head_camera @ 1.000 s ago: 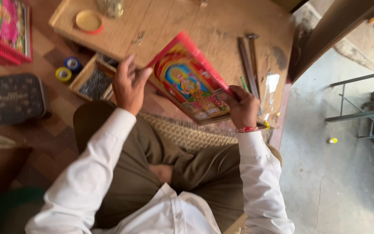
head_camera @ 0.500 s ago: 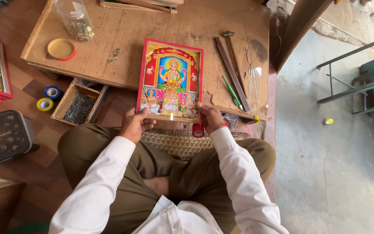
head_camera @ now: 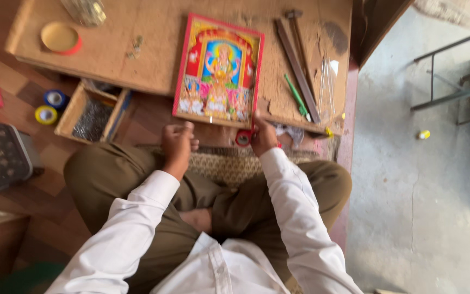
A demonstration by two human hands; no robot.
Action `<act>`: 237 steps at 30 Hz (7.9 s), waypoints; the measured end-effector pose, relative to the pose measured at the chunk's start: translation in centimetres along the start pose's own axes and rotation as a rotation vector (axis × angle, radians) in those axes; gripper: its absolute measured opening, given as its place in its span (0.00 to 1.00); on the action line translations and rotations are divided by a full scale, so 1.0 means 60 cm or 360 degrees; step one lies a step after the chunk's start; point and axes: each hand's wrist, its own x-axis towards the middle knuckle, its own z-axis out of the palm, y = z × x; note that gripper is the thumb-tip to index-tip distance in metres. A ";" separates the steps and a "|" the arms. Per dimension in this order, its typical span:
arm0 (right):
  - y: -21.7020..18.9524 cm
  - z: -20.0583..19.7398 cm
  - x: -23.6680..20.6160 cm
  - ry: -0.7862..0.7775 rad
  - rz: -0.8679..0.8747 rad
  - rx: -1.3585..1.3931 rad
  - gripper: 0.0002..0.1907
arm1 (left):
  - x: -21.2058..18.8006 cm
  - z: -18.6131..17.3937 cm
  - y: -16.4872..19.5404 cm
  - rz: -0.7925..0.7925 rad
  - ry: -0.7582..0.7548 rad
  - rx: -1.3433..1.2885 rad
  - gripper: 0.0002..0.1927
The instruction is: The person sits on the floor and assembles a wooden picture frame by applying red patterned tape to the edges. They handle the frame, tape, and a thin wire, securing the tape around the perimeter and adjusting the wire.
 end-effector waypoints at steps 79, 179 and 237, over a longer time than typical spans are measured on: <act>0.045 0.004 -0.032 0.0291 -0.1031 -0.0883 0.07 | 0.141 -0.090 0.114 0.0956 -0.0409 0.1134 0.10; 0.126 0.200 -0.202 -0.0243 -0.1325 -0.1933 0.38 | 0.134 -0.075 0.050 0.0388 -0.0772 0.0275 0.05; 0.167 0.285 -0.062 0.0559 -0.1931 -0.2584 0.21 | 0.156 -0.003 0.080 -0.0088 -0.0573 -0.0173 0.14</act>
